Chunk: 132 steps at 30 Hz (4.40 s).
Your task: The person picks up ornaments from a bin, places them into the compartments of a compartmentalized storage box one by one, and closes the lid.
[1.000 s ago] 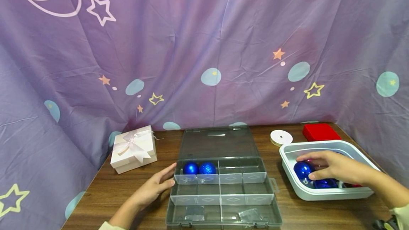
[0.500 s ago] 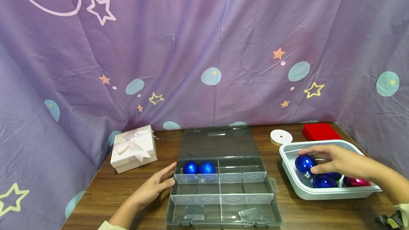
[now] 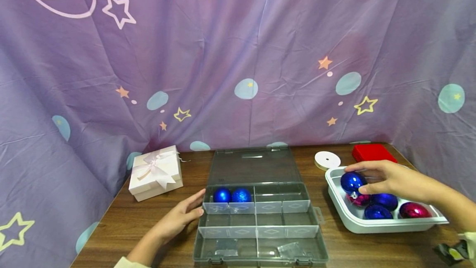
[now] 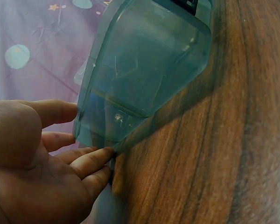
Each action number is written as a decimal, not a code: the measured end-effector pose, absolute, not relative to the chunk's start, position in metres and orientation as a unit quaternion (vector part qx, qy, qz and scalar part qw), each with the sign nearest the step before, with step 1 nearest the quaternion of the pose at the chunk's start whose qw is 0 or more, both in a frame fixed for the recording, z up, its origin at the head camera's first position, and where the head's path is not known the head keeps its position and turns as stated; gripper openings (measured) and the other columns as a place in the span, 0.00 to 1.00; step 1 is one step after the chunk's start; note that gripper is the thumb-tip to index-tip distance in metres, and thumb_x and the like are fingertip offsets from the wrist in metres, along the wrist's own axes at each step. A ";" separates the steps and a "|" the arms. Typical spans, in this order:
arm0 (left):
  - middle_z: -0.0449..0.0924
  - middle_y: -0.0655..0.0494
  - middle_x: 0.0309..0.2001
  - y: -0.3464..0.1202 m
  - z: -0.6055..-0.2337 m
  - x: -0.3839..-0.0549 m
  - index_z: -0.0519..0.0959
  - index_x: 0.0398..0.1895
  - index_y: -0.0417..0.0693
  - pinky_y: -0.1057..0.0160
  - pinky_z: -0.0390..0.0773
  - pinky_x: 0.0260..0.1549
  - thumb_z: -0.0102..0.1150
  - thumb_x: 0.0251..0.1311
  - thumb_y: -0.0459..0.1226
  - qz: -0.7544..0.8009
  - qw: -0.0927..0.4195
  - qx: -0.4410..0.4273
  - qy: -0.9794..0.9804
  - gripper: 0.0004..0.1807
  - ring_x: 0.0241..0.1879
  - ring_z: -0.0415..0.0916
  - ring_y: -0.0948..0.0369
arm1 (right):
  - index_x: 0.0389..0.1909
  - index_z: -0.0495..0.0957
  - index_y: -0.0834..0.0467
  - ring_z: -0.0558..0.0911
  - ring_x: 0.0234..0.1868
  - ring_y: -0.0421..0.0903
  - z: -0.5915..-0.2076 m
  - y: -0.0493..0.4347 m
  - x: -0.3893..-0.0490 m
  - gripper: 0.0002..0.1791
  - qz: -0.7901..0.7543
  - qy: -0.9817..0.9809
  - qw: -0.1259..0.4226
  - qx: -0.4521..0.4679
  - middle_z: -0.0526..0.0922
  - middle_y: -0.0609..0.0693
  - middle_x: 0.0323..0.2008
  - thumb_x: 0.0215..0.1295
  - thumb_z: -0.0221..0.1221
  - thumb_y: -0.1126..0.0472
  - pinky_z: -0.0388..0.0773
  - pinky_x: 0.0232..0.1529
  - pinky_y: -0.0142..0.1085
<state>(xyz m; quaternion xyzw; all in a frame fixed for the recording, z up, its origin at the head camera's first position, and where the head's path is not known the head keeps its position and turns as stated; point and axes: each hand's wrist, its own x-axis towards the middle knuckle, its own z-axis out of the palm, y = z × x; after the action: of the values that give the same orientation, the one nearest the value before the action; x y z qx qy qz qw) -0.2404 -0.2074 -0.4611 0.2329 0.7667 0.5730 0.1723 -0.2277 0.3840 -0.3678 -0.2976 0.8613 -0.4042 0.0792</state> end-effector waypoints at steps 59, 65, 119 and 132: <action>0.48 0.23 0.77 -0.207 -0.460 -0.240 0.45 0.81 0.31 0.42 0.55 0.74 0.50 0.77 0.33 0.569 0.175 0.227 0.771 0.38 0.76 0.49 0.32 | 0.63 0.74 0.70 0.84 0.56 0.59 -0.390 0.208 -0.244 0.29 -0.470 0.844 0.037 -0.257 0.85 0.65 0.53 0.64 0.69 0.65 0.84 0.51 0.37; 0.49 0.23 0.76 -0.207 -0.460 -0.240 0.45 0.81 0.31 0.46 0.56 0.74 0.51 0.77 0.34 0.568 0.173 0.226 0.772 0.38 0.76 0.50 0.33 | 0.61 0.75 0.71 0.84 0.56 0.60 -0.399 0.188 -0.242 0.28 -0.471 0.843 0.025 -0.258 0.84 0.66 0.54 0.62 0.70 0.66 0.84 0.54 0.45; 0.48 0.23 0.76 -0.206 -0.459 -0.240 0.44 0.81 0.30 0.77 0.61 0.66 0.50 0.77 0.32 0.576 0.175 0.234 0.763 0.38 0.77 0.47 0.32 | 0.55 0.80 0.67 0.82 0.57 0.63 -0.424 0.158 -0.247 0.28 -0.432 0.875 -0.046 -0.213 0.83 0.62 0.54 0.53 0.77 0.64 0.85 0.54 0.47; 0.48 0.23 0.77 -0.207 -0.460 -0.240 0.44 0.81 0.31 0.50 0.56 0.74 0.49 0.77 0.33 0.572 0.175 0.235 0.767 0.38 0.77 0.48 0.33 | 0.56 0.80 0.66 0.82 0.58 0.62 -0.421 0.163 -0.249 0.28 -0.445 0.868 -0.032 -0.219 0.84 0.62 0.56 0.54 0.76 0.64 0.83 0.57 0.51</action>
<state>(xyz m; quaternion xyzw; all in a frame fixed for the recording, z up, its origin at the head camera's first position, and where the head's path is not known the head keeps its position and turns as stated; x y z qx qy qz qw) -0.2399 -0.2070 -0.4599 0.2345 0.7667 0.5716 0.1745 -0.2488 0.1632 -0.4207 -0.2186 0.8680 -0.4447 -0.0321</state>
